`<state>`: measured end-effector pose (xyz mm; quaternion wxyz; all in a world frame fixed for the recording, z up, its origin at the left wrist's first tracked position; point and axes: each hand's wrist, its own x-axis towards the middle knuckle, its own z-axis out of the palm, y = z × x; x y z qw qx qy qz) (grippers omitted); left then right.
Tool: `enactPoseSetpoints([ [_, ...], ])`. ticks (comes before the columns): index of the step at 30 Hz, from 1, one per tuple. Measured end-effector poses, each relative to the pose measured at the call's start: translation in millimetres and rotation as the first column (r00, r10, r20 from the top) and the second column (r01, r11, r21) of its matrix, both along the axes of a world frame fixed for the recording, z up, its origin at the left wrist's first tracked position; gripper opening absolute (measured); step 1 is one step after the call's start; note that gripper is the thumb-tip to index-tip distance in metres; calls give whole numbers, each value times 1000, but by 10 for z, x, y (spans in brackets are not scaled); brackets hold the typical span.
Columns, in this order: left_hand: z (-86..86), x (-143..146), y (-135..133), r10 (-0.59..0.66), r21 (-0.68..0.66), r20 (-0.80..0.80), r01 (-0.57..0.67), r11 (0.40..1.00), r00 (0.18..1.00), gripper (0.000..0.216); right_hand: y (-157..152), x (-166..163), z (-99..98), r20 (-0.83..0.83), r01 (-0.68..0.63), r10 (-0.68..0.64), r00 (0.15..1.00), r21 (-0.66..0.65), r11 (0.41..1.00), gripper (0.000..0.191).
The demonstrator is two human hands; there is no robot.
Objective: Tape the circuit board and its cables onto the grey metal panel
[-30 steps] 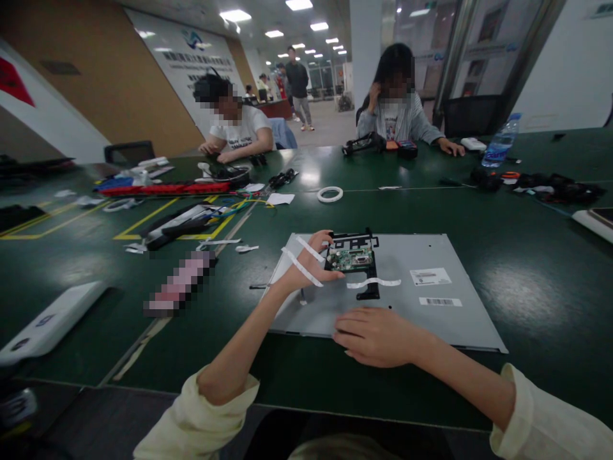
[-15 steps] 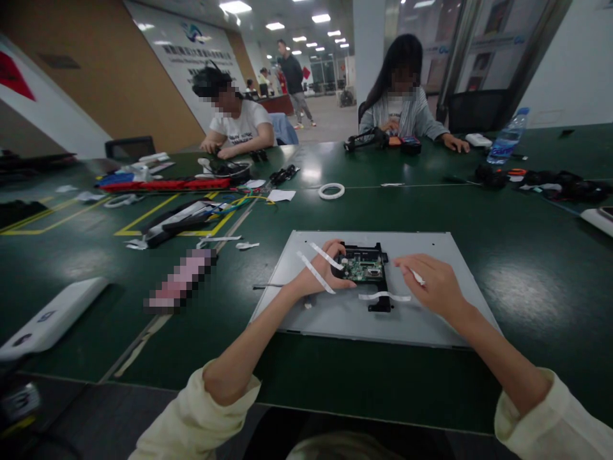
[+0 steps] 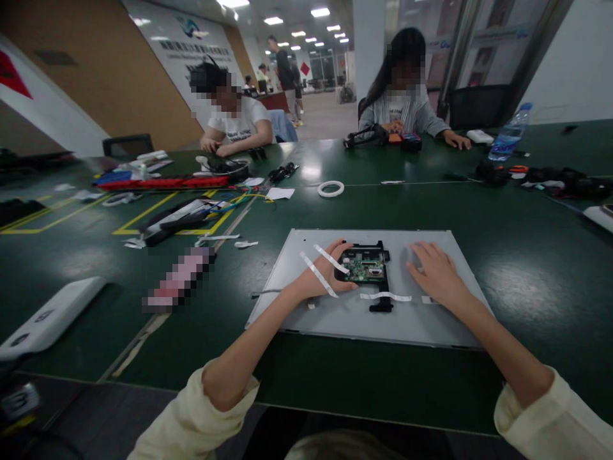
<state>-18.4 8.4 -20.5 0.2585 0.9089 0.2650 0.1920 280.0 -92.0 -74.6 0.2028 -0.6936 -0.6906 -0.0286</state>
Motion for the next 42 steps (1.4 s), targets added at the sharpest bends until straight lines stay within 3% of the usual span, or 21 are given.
enactPoseSetpoints([
  [4, 97, -61, 12, -81, -81, -21, 79, 994, 996, 104, -20, 67, -97, 114, 50, -36, 993, -122, 991, 56],
  [8, 118, -132, 109, -150, -145, 32, 153, 977, 988, 102, -23, 91, -103, 163, 49, -23, 986, -159, 986, 57],
  [21, 37, -101, 150, -120, -141, 105, 134, 981, 987, 94, -36, 47, -71, 215, 37, -5, 976, -147, 988, 59],
  [42, 110, -164, 197, -169, -169, -28, 162, 972, 985, 98, -68, -35, -59, 197, 29, -2, 980, -135, 990, 59],
])
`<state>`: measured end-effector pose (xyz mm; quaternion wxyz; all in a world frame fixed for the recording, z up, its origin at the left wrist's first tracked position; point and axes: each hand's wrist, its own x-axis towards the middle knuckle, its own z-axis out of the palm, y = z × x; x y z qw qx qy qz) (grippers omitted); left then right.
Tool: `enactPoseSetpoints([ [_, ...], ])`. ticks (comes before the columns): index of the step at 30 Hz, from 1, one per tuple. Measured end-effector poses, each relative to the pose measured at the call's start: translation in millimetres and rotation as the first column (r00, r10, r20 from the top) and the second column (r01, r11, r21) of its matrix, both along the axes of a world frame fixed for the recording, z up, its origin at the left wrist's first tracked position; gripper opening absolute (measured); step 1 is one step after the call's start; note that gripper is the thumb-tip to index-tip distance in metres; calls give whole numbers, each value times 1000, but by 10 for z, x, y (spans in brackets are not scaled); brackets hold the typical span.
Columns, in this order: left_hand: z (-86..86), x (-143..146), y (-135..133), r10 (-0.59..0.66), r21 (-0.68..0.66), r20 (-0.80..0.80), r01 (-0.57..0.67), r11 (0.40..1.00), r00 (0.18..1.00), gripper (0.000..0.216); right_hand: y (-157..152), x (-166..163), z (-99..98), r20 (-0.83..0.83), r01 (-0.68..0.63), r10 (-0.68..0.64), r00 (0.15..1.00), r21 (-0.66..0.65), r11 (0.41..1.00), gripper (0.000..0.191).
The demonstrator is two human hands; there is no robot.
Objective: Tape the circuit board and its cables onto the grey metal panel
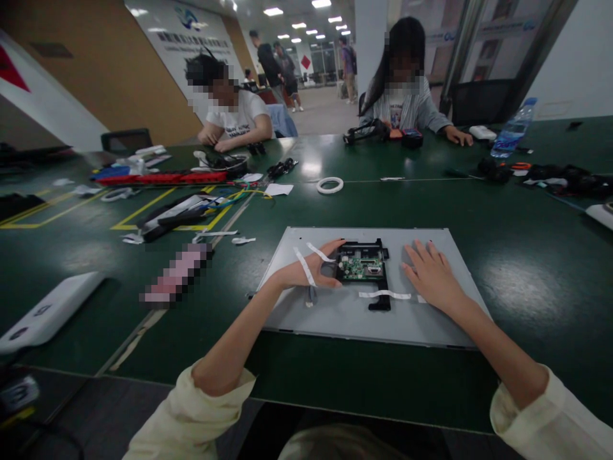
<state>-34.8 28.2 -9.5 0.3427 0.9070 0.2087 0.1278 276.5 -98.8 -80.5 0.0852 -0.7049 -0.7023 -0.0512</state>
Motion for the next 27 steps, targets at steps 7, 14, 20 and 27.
enactPoseSetpoints([
  [7, -8, 20, -25, 61, 3, 24, -61, 998, 998, 95, 9, -6, -24, 8, 0, 0, 1000, 13, 1000, 59],
  [14, -32, 5, -11, 27, 7, 26, -27, 1000, 999, 96, 10, 11, -47, -7, -1, 1, 1000, 12, 1000, 59],
  [20, 32, -6, -33, 35, 79, -10, -34, 996, 999, 97, 23, -33, 126, -111, 19, -7, 994, 100, 995, 55],
  [27, 182, 83, -228, 76, 355, -49, -54, 934, 996, 77, -102, -401, 702, -112, -357, 467, 877, 498, 790, 52],
])
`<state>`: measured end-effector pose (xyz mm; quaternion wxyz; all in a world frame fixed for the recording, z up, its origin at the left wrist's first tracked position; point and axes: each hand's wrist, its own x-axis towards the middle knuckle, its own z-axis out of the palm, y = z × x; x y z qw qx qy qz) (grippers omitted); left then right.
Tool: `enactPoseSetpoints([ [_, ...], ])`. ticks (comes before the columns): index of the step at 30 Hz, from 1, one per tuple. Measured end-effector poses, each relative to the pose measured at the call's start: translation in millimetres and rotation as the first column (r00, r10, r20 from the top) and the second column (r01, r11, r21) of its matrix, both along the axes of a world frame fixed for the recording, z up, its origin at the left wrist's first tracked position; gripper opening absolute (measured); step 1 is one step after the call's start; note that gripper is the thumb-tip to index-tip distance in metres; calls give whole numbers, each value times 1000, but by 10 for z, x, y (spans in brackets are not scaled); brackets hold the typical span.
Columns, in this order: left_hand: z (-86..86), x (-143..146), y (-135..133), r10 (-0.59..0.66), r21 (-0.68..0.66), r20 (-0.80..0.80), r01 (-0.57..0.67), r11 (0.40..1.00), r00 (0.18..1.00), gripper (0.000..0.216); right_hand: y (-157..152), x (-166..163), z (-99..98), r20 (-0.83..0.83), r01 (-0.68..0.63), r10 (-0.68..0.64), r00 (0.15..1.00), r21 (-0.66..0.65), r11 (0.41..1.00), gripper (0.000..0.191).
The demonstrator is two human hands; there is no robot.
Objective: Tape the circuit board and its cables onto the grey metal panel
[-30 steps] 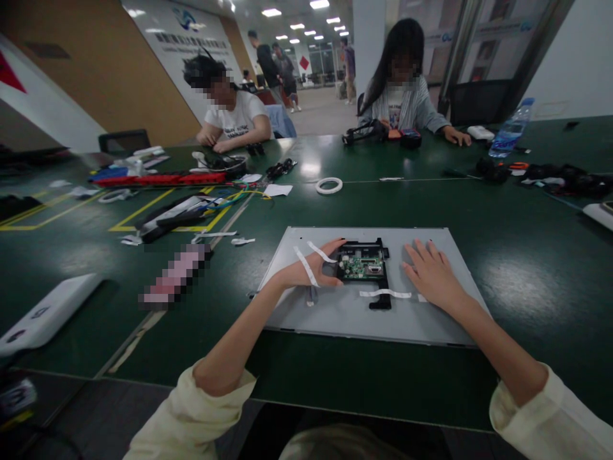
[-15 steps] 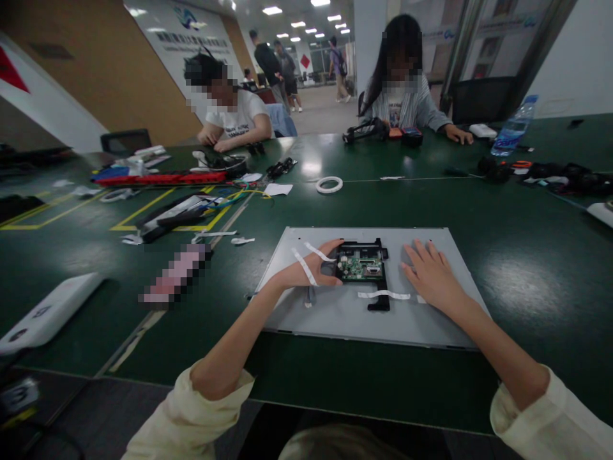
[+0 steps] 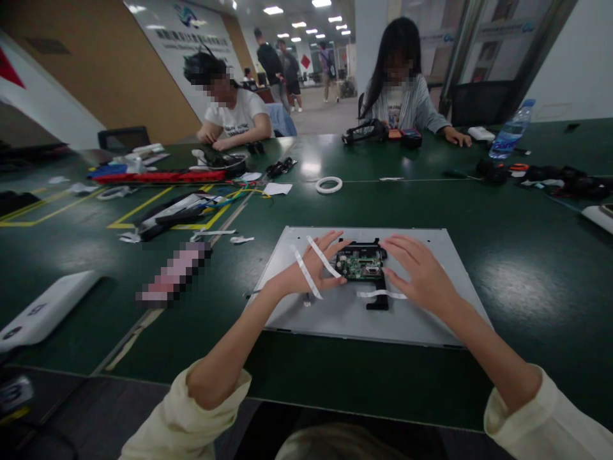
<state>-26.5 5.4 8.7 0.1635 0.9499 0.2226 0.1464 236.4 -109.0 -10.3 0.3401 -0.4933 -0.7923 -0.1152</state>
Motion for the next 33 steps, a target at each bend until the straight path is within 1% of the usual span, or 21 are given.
enactPoseSetpoints([
  [1, 11, 13, -21, -3, 17, 1, 3, 1000, 1000, 74, -39, -87, 58, 38, -51, 49, 998, 53, 997, 53],
  [3, 24, 34, -49, -20, 45, 12, 19, 999, 1000, 69, -108, -263, 134, 112, -118, 103, 988, 140, 983, 51],
  [7, 34, 66, -75, -56, 58, 44, 54, 997, 997, 65, -164, -516, 145, 177, -202, 160, 971, 252, 946, 42],
  [12, -5, 115, -114, -69, 82, 24, 67, 994, 997, 64, -136, -597, 82, 167, -213, 172, 971, 269, 940, 41],
  [16, -69, 157, -151, -106, 118, 35, 102, 988, 994, 62, -154, -577, 90, 171, -185, 139, 975, 291, 939, 36],
  [19, -82, 172, -168, -130, 120, 38, 124, 985, 991, 59, -175, -547, 95, 179, -193, 143, 973, 303, 933, 32],
  [21, -76, 171, -155, -110, 108, 54, 104, 989, 992, 55, -177, -520, 82, 156, -197, 151, 976, 343, 919, 32],
  [23, -63, 163, -109, -59, 60, 114, 53, 997, 992, 51, -170, -486, 65, 107, -187, 157, 982, 401, 897, 33],
  [24, -54, 157, -76, -19, 5, 170, 19, 1000, 985, 48, -165, -465, 59, 82, -177, 157, 984, 427, 887, 34],
  [25, -41, 148, -39, 38, -80, 241, -19, 997, 970, 45, -161, -443, 56, 65, -169, 156, 986, 442, 881, 35],
  [26, -22, 137, -3, 115, -197, 317, -54, 979, 942, 41, -158, -421, 58, 57, -164, 155, 986, 451, 877, 36],
  [27, 2, 123, 31, 206, -337, 379, -72, 939, 902, 40, -157, -399, 63, 56, -163, 155, 986, 453, 876, 37],
  [28, 31, 108, 58, 293, -484, 414, -64, 873, 862, 41, -157, -380, 70, 57, -163, 155, 986, 451, 877, 36],
  [29, 65, 92, 76, 363, -616, 416, -35, 787, 834, 45, -158, -364, 78, 57, -167, 158, 986, 447, 879, 35],
  [30, 99, 77, 84, 404, -719, 394, 3, 695, 825, 51, -160, -352, 86, 56, -172, 164, 985, 442, 881, 34],
  [31, 132, 65, 83, 419, -791, 361, 36, 611, 833, 56, -163, -345, 93, 54, -180, 174, 983, 434, 883, 34],
  [32, 159, 56, 74, 413, -836, 324, 53, 546, 851, 60, -167, -341, 98, 56, -191, 185, 981, 422, 887, 33],
  [33, 180, 52, 61, 400, -859, 291, 54, 509, 869, 60, -170, -340, 102, 60, -202, 195, 979, 409, 890, 34],
])
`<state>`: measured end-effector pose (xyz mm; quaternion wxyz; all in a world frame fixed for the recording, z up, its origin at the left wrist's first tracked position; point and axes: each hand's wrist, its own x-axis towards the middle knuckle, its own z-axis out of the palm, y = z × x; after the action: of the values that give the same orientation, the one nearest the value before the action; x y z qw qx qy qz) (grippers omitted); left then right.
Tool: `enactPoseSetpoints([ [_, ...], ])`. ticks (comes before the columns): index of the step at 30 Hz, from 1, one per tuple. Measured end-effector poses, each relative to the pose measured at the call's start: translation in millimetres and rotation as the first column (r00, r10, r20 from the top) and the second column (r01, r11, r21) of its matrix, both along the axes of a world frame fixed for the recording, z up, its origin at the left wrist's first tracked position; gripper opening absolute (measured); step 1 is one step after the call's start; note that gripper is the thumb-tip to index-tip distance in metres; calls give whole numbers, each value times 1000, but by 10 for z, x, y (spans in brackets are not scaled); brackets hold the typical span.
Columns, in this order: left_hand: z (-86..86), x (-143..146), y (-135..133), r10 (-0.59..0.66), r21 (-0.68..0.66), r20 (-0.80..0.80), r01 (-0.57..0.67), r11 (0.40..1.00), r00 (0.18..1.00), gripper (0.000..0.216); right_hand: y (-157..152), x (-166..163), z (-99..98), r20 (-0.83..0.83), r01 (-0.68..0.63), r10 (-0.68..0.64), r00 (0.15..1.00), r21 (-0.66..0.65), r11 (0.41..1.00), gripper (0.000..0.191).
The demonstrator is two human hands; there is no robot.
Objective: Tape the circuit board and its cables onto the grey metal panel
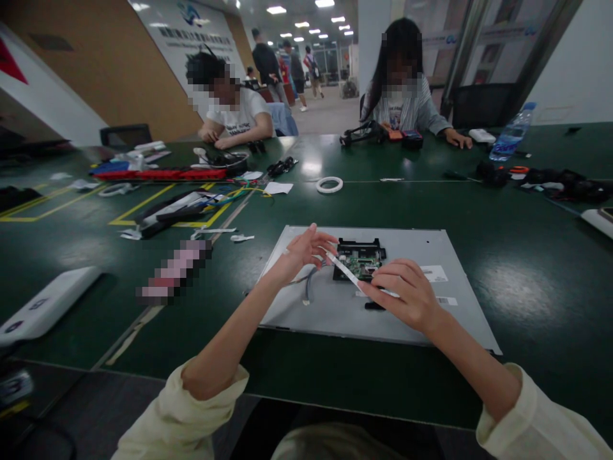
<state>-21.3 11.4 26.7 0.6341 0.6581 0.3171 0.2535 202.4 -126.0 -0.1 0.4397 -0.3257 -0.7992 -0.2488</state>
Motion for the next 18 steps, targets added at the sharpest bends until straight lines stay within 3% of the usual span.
enactPoseSetpoints([
  [5, -7, 6, -57, -33, 51, -106, 38, 998, 994, 39, -1, 4, -3, 27, -18, 18, 999, 0, 1000, 35],
  [11, -56, -40, -32, -103, 82, -123, 113, 990, 987, 32, -4, 40, -5, 24, -15, 14, 1000, 41, 999, 35],
  [18, -100, -12, 24, 42, 171, 8, -43, 984, 999, 24, 1, 85, 13, 91, -11, 17, 996, -58, 998, 36],
])
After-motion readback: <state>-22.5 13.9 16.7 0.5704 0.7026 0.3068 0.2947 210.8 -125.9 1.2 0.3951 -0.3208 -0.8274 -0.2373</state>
